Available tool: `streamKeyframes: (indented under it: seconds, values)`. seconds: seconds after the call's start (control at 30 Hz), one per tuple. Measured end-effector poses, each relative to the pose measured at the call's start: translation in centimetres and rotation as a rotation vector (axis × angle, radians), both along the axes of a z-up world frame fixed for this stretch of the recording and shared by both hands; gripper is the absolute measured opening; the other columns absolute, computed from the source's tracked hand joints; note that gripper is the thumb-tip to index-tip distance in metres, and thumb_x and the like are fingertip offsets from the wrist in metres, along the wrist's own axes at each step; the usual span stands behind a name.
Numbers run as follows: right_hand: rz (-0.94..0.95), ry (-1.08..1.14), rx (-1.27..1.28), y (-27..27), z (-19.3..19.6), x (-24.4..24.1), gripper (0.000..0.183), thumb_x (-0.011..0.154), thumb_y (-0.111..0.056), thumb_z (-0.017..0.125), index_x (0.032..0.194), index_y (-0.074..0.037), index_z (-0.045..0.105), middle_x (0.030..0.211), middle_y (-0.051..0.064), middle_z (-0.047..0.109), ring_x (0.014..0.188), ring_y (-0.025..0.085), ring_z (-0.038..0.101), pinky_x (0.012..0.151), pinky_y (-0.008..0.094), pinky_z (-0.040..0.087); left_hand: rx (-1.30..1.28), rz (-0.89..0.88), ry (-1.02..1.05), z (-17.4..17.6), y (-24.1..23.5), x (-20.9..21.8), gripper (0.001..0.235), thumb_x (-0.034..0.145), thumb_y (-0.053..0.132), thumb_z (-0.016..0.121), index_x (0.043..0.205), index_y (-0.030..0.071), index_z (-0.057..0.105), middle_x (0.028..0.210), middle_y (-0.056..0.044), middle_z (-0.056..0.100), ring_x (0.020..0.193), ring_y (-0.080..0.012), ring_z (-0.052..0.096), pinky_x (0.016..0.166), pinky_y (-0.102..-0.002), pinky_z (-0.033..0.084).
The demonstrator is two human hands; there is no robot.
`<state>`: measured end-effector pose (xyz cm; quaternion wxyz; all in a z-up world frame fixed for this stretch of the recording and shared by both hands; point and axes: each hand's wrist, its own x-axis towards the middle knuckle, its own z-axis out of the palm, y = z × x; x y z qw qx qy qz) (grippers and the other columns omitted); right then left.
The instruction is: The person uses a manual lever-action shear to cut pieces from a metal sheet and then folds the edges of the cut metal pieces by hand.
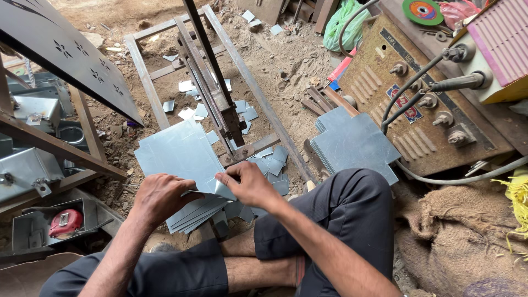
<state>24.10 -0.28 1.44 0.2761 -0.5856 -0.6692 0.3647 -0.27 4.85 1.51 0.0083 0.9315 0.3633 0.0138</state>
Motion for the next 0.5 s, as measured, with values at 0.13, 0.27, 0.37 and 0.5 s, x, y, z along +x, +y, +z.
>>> streamKeyframes:
  seconds: [0.13,0.27,0.37,0.5]
  values:
    - [-0.042,0.386,-0.458,2.0,-3.8,0.8,0.039,0.099,-0.039,0.067,0.079,-0.006,0.077,0.058,0.000,0.062,0.049,0.009,0.046,0.048,0.031,0.036,-0.052,0.005,0.096,-0.3,0.4,0.2,0.029,0.088,0.051,0.066,0.083,0.024,0.074,0.062,0.004,0.072,0.052,-0.0141,0.064,0.050,-0.031,0.050]
    - [0.001,0.416,-0.696,3.1,-6.3,1.1,0.049,0.094,-0.049,0.075,0.081,-0.002,0.079,0.060,-0.001,0.056,0.051,0.010,0.041,0.048,0.031,0.032,-0.105,-0.006,-0.024,1.0,0.2,0.2,0.026,0.084,0.050,0.068,0.090,0.027,0.078,0.065,0.002,0.074,0.054,-0.0147,0.068,0.051,-0.033,0.053]
    - [-0.051,0.377,-0.503,2.3,-5.8,1.2,0.049,0.087,-0.052,0.076,0.092,-0.003,0.081,0.072,-0.001,0.068,0.062,0.006,0.052,0.056,0.027,0.041,0.001,-0.020,-0.067,2.0,0.0,0.3,0.028,0.081,0.051,0.071,0.082,0.024,0.078,0.062,-0.001,0.074,0.058,-0.0188,0.069,0.052,-0.035,0.053]
    - [-0.050,0.278,-0.520,2.0,-4.4,1.9,0.055,0.089,-0.055,0.074,0.103,-0.002,0.081,0.074,0.003,0.060,0.060,0.011,0.043,0.056,0.029,0.036,-0.173,0.112,0.159,1.9,1.1,1.3,0.035,0.091,0.057,0.065,0.092,0.024,0.075,0.069,0.002,0.073,0.056,-0.0155,0.070,0.052,-0.031,0.055]
